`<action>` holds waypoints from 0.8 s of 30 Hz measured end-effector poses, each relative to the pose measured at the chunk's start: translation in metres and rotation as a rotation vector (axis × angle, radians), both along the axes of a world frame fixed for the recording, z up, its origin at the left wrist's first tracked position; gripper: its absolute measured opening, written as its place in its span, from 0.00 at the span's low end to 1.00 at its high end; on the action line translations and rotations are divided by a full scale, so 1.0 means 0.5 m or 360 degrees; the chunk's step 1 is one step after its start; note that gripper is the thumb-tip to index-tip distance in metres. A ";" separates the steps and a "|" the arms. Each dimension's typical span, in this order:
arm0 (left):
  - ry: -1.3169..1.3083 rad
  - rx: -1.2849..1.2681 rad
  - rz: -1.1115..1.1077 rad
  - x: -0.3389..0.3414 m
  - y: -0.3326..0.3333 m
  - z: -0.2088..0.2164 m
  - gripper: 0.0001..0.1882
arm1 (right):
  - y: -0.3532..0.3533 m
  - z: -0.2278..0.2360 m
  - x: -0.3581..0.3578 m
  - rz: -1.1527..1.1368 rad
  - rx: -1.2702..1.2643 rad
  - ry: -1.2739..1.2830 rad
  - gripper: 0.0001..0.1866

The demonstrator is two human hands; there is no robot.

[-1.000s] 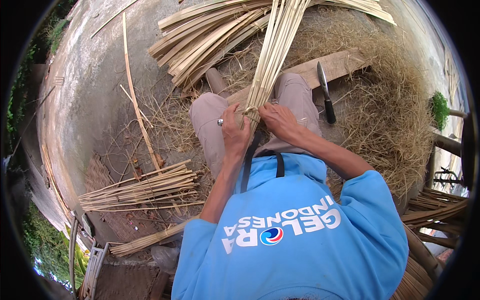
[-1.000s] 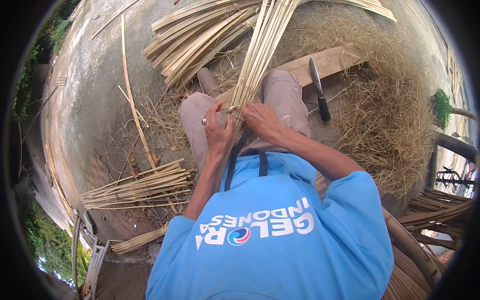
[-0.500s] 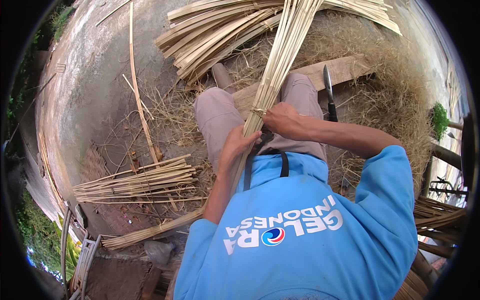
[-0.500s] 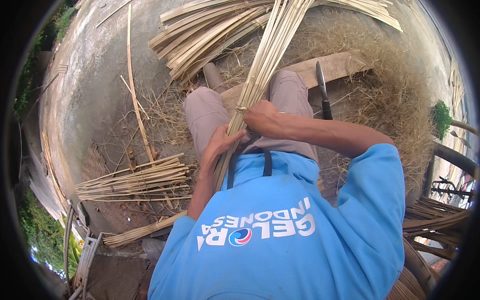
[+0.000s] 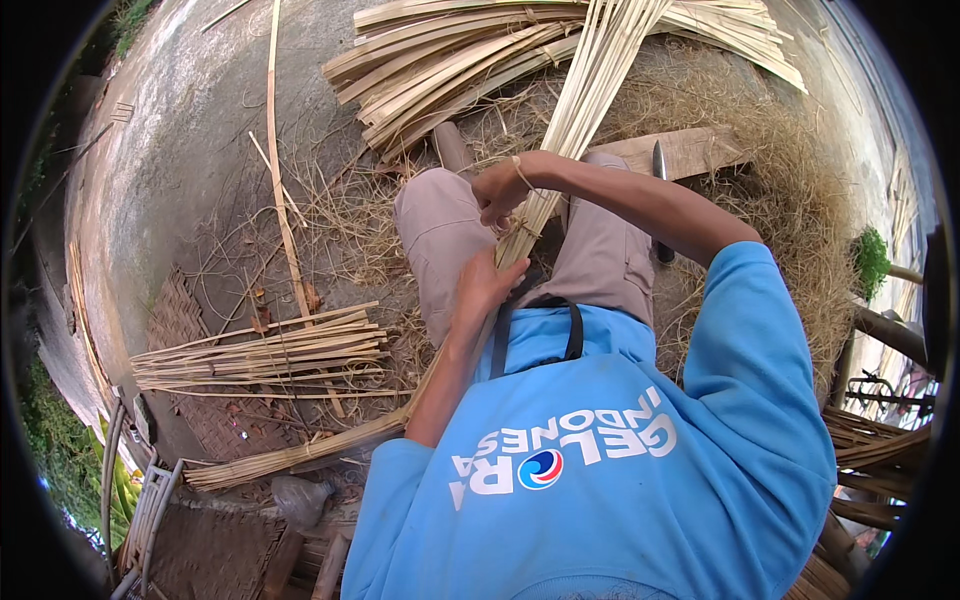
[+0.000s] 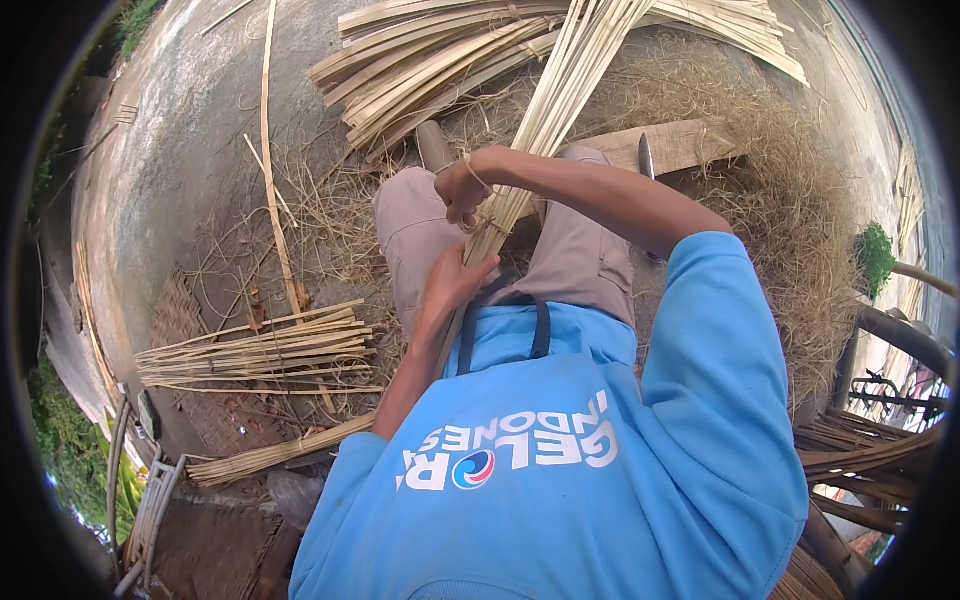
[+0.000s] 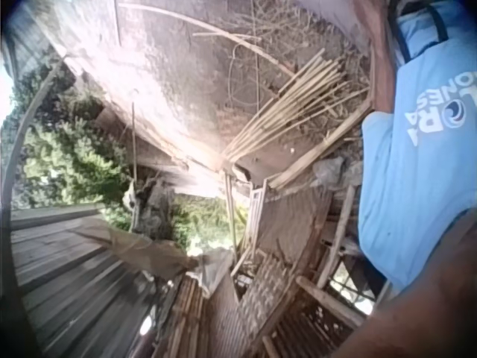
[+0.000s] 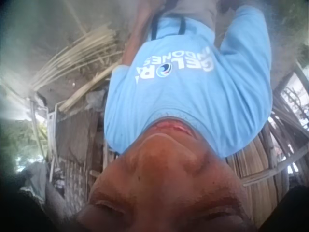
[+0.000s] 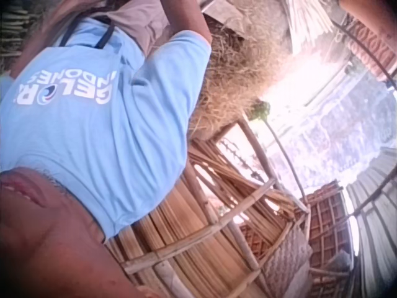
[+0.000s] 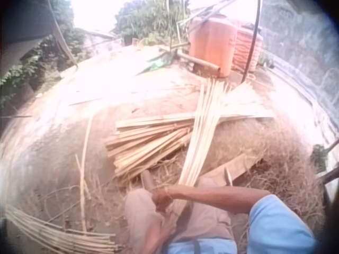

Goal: The person gathers thin bamboo strips, aligns them into bundles, and ties them with string. The person repeatedly picks up strips, arranges them, and secures the bundles while sitting on the ground.

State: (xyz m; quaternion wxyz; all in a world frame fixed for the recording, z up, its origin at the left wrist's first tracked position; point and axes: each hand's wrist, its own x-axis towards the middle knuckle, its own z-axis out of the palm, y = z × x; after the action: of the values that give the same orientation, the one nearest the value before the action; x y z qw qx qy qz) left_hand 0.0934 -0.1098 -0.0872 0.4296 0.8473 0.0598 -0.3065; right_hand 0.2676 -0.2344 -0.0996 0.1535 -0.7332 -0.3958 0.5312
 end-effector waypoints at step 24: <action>-0.0933 -0.0273 0.0284 0.065 -0.072 0.002 0.18 | -0.146 0.060 -0.222 -0.1728 0.0668 -0.0938 0.20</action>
State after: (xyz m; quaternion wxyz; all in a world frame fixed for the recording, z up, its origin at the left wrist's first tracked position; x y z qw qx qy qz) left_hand 0.1260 -0.1456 -0.0864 0.5237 0.8516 -0.0185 -0.0144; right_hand 0.1565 -0.3073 -0.0695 0.4250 -0.8983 -0.0901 0.0664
